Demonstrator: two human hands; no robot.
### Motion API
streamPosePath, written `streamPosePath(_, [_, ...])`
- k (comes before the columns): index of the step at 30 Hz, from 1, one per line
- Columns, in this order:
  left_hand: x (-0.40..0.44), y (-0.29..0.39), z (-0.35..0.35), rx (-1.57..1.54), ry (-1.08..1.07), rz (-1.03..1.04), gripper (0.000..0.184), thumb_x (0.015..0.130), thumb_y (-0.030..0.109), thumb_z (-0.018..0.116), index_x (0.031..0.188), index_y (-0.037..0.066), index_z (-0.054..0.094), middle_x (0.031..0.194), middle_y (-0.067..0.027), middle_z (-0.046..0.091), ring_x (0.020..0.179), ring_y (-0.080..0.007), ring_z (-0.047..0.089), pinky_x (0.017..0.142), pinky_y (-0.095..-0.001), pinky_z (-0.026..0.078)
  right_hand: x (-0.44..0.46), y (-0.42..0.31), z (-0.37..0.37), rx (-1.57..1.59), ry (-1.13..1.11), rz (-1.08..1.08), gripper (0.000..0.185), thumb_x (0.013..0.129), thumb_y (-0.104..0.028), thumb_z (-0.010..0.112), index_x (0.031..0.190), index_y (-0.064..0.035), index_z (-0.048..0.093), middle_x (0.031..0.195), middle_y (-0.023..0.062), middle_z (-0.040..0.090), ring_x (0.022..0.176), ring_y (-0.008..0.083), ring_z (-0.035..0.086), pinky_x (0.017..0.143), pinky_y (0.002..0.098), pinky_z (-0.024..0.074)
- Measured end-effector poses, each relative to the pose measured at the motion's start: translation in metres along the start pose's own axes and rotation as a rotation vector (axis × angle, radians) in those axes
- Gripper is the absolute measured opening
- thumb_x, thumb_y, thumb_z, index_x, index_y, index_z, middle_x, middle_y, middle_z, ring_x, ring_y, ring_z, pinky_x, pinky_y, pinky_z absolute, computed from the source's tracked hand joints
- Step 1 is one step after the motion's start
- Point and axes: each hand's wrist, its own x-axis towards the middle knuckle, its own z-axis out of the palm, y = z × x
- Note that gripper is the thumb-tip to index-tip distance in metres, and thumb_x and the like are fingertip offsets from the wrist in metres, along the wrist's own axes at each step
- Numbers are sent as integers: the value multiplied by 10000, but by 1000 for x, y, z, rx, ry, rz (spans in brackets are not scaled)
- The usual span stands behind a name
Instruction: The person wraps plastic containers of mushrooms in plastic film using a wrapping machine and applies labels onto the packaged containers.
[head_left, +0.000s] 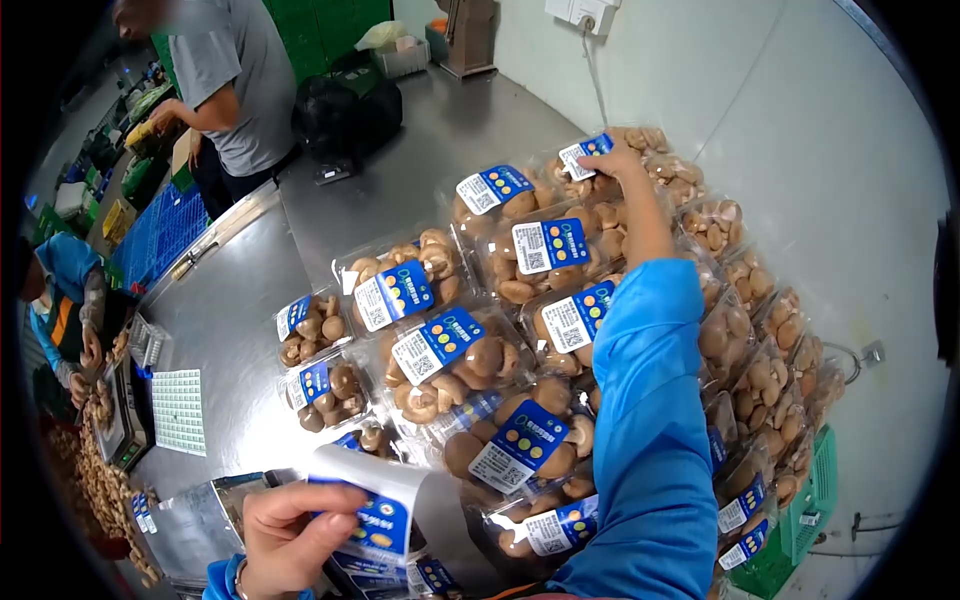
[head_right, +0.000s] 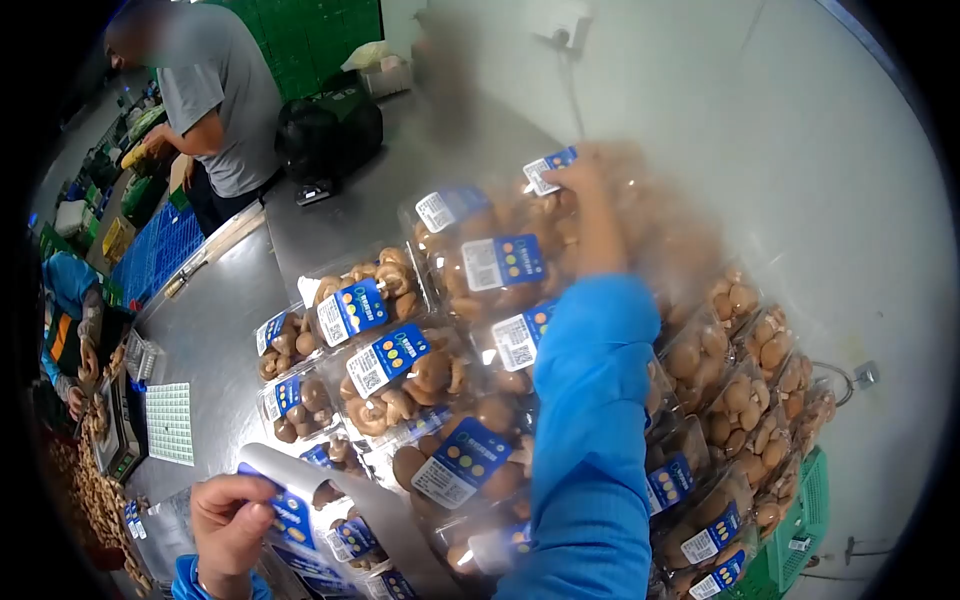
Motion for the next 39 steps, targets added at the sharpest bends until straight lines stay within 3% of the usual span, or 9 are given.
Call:
streamPosePath(4, [5,22,20,-152,-128,11,524,837,-70,491,1305,-35,258,1034,-146,593,985,-176,554,856,-263,420,-61,-43,-43,-437,94,-127,797,615,-434,729,1231,-41,410,1228,170,451,1171,386,350,887,456,378])
streamPosePath(6, [3,18,16,49,-213,144,356,839,-13,535,1179,-29,434,1007,-127,612,902,-144,590,788,-242,459,-91,-72,-74,-622,-69,-169,646,694,-449,661,1189,-68,499,1195,126,498,1127,373,415,904,440,377])
streamPosePath(9, [-5,27,23,258,-226,234,190,813,-5,566,1000,-4,593,870,-111,653,730,-132,636,631,-219,491,-199,-137,-108,249,-219,-404,441,802,-300,595,1166,-61,524,1059,101,587,971,194,558,855,310,423])
streamPosePath(11, [-7,25,32,338,-240,370,185,799,-16,566,977,6,610,831,-114,655,686,-154,642,592,-227,492,-309,-166,-166,876,-945,-480,508,758,-208,668,1206,-55,485,1138,102,541,1086,182,494,921,315,387])
streamPosePath(17, [-15,14,68,348,-386,328,188,805,213,640,802,25,645,565,-112,565,441,-186,545,418,-278,408,-385,-166,-224,449,-677,-1130,248,724,-62,667,966,-26,624,834,88,620,794,213,592,714,286,460])
streamPosePath(23, [-25,-32,52,37,-291,-169,221,823,110,616,1005,-15,621,718,-49,652,623,-66,581,536,-207,463,-209,-60,-222,810,-198,-29,242,773,-120,643,981,-38,551,796,33,611,647,86,571,589,208,491])
streamPosePath(27, [-23,4,48,-246,-257,-207,871,766,-55,602,1391,40,4,898,-160,638,823,-162,617,720,-265,480,-125,37,-125,701,-206,300,112,723,-106,677,783,-77,587,614,7,566,440,62,470,364,203,403])
streamPosePath(34, [-31,17,40,-192,-424,-192,473,763,-101,550,1219,-13,461,1160,-112,532,1039,-158,513,911,-288,397,-127,72,-46,-30,536,-125,285,658,-157,720,880,-25,599,704,73,610,601,161,567,515,277,465])
streamPosePath(39, [-44,25,58,-181,-251,82,446,875,38,505,1283,-18,334,1131,-139,531,962,-145,545,828,-263,434,-154,67,-107,140,82,-134,431,667,-216,714,1033,-32,582,840,102,631,739,184,600,668,283,477])
